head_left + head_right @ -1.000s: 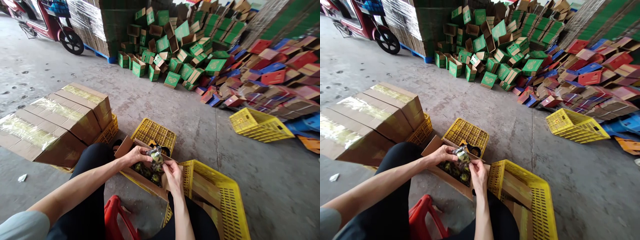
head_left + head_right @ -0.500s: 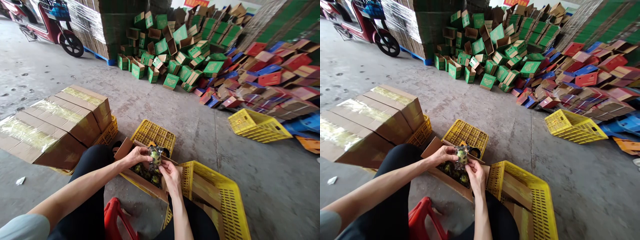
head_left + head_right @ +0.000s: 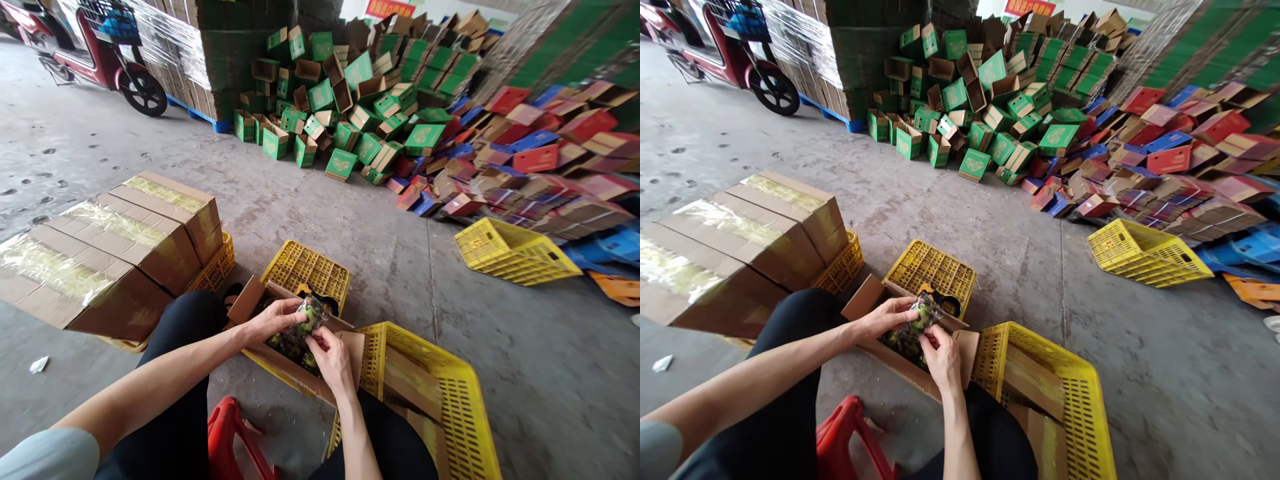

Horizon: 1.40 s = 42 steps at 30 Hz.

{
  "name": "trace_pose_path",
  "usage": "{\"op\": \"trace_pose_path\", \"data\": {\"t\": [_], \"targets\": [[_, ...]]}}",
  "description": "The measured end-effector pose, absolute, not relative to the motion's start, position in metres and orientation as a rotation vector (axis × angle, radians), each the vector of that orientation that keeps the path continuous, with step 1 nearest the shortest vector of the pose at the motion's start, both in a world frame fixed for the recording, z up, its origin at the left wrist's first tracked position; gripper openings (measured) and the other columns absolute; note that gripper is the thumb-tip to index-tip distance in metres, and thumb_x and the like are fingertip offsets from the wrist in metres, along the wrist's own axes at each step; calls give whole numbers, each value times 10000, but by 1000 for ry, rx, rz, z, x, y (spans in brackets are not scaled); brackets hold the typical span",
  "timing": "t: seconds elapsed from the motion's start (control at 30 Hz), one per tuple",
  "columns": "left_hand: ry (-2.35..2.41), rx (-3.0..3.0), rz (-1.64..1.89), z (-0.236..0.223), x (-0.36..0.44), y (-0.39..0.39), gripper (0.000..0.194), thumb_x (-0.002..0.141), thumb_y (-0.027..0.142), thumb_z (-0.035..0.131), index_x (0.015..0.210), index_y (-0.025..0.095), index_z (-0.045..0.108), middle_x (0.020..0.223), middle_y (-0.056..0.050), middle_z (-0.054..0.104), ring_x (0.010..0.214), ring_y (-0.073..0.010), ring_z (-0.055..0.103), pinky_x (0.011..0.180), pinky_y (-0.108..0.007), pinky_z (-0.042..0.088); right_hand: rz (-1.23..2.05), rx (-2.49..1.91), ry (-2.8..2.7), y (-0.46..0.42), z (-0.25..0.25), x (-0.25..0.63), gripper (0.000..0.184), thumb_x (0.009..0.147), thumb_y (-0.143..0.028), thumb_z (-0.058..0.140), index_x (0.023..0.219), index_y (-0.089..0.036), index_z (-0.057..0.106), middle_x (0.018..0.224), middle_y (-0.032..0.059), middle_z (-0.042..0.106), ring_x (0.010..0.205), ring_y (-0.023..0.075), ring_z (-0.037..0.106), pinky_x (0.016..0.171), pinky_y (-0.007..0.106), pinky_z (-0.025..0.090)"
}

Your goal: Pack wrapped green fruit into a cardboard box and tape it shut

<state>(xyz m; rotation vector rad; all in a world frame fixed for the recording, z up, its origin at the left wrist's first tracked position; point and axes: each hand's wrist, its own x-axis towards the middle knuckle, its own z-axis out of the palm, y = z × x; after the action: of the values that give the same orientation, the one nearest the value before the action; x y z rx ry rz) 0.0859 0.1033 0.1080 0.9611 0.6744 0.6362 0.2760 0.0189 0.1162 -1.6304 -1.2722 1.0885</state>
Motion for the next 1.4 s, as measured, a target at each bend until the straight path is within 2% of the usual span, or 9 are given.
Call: {"op": "trace_pose_path", "data": {"t": [0.2,0.37,0.53,0.77,0.87,0.97,1.13,1.3,1.4], "targets": [[638,874,686,110,90,105,724,696,558,892,1274,168,696,1096,-102,735,978,-240,677,839,-290,509,1116,-1536,-1103,21,112,280,305,818,-484,747,1050,-294,794,1071,68,783,998,303,715,870,420,574],[610,878,640,109,91,103,725,729,561,871,1301,161,675,1124,-111,720,969,-240,678,826,-289,509,1265,-1433,-812,23,110,275,393,787,-527,794,1079,-266,764,1144,74,768,972,281,724,849,405,597],[503,986,588,106,93,100,711,765,506,865,1352,173,643,1150,-94,707,1023,-229,653,886,-283,481,1256,-1373,-707,22,109,271,354,803,-545,782,1017,-269,724,1086,47,773,924,241,714,726,320,586],[471,1191,540,101,91,101,833,810,491,828,1518,191,507,1284,-90,669,1266,-292,550,1083,-382,408,1059,-1498,-1066,19,106,277,321,833,-515,763,1027,-260,748,1077,59,777,957,260,723,889,378,565],[469,1215,528,103,90,101,876,834,487,808,1571,205,427,1305,-79,659,1302,-294,527,1123,-401,380,1020,-1529,-1011,17,102,278,319,830,-526,758,992,-251,758,1052,66,779,906,260,722,837,379,581],[449,1204,514,109,89,102,866,871,477,774,1595,211,381,1310,-79,659,1302,-286,532,1125,-394,381,1100,-1482,-841,17,99,277,343,814,-541,766,995,-249,755,1016,60,778,820,238,712,741,358,595],[454,1284,519,111,89,100,829,858,449,789,1569,214,434,1284,-65,677,1282,-279,549,1126,-389,387,1235,-1377,-756,22,105,275,430,796,-545,781,1113,-257,742,1114,75,764,897,254,717,683,335,592],[513,1186,463,102,92,95,1079,733,354,901,1623,228,303,1283,-88,678,1148,-257,632,1026,-376,471,1096,-1516,-910,22,107,278,393,808,-612,736,953,-247,742,937,44,773,786,240,700,694,348,573],[612,1101,521,102,92,96,1007,679,344,939,1548,204,450,1283,-107,672,1111,-243,639,958,-327,493,911,-1626,-1006,20,106,282,371,851,-627,678,925,-266,717,838,15,745,734,226,674,685,332,551]]}}
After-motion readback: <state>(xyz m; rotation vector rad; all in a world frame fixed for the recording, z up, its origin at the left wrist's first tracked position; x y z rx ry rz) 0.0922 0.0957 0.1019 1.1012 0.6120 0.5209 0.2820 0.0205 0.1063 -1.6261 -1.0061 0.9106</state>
